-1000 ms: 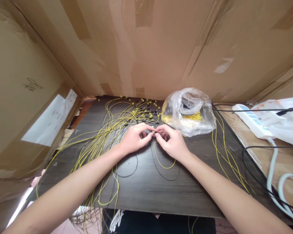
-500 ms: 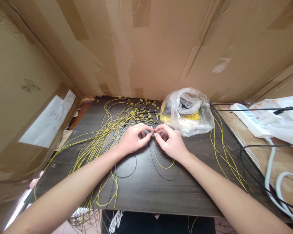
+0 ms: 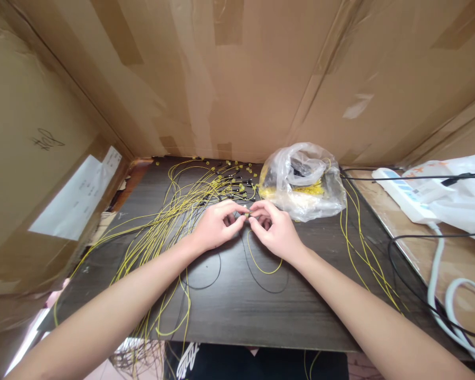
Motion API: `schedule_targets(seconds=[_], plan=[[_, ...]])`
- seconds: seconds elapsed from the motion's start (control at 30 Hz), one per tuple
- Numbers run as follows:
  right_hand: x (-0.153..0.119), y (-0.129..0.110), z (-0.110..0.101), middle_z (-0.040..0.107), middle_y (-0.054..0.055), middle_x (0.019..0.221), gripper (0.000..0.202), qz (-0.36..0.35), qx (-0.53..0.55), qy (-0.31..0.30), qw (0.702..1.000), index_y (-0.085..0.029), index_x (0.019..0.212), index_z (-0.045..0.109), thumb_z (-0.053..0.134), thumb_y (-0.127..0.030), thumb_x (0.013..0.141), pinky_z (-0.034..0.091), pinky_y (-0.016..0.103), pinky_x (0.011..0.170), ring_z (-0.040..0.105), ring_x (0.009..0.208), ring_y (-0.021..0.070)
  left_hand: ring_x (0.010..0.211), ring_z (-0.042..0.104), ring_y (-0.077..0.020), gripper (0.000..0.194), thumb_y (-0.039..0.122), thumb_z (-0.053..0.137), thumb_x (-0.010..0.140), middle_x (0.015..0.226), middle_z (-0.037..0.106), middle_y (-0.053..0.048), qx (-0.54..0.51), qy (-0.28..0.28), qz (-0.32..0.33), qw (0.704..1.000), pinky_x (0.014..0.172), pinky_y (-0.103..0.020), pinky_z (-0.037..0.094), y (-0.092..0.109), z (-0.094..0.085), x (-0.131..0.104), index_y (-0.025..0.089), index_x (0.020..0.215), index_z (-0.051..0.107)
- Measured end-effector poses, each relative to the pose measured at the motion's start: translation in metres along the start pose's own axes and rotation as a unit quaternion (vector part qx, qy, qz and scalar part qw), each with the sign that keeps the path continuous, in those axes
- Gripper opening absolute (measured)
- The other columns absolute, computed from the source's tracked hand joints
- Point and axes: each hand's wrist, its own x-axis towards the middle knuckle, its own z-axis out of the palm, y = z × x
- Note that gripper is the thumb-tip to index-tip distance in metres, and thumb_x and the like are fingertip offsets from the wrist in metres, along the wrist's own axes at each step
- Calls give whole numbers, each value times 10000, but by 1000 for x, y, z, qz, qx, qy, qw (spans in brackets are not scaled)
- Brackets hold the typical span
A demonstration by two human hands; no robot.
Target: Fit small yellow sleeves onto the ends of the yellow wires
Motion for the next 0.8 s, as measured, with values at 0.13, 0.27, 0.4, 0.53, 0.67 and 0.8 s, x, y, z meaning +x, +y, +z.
schedule_targets(seconds=[0.13,0.27,0.4,0.53,0.67,0.8], plan=[[0,0,0,737,-1,788,162,0,-2,-3,1000,-224,1021,551,591,-199,866,434,244,514,565,505,109,633,585,-91,167,190,635,911,887,689,-32,0,0,3,1000,598,-226,492,-1,0,0,177,1037,744],[0,0,0,737,-4,789,177,1,-1,-5,1000,-225,1031,549,590,-186,863,436,244,517,556,500,106,624,586,-89,169,182,639,903,891,692,-35,-1,0,8,1000,601,-229,493,-1,1,0,177,1029,751],[0,0,0,738,-4,793,180,0,-11,-7,1000,-224,1032,555,589,-176,862,433,243,515,556,499,103,634,589,-94,164,187,643,906,858,686,-29,5,0,13,1000,623,-235,495,-2,1,0,173,1021,759],[-1,0,-1,742,-5,808,178,-11,-40,-12,999,-227,1037,564,587,-171,869,429,246,517,549,499,102,629,583,-99,149,198,648,907,812,673,-21,11,0,11,1000,625,-236,493,-1,1,0,166,1003,757],[-2,0,-1,738,-8,812,190,-23,-59,-17,998,-228,1055,567,581,-168,875,434,250,529,555,508,105,641,589,-106,144,199,645,904,808,678,-22,14,-1,14,1000,640,-244,499,0,1,0,166,993,754],[-2,1,-1,739,-3,825,197,-15,-51,-20,998,-228,1057,571,586,-170,869,440,249,533,565,514,106,662,597,-109,144,192,648,899,838,683,-30,9,-4,20,1000,656,-252,509,0,0,0,164,996,751]])
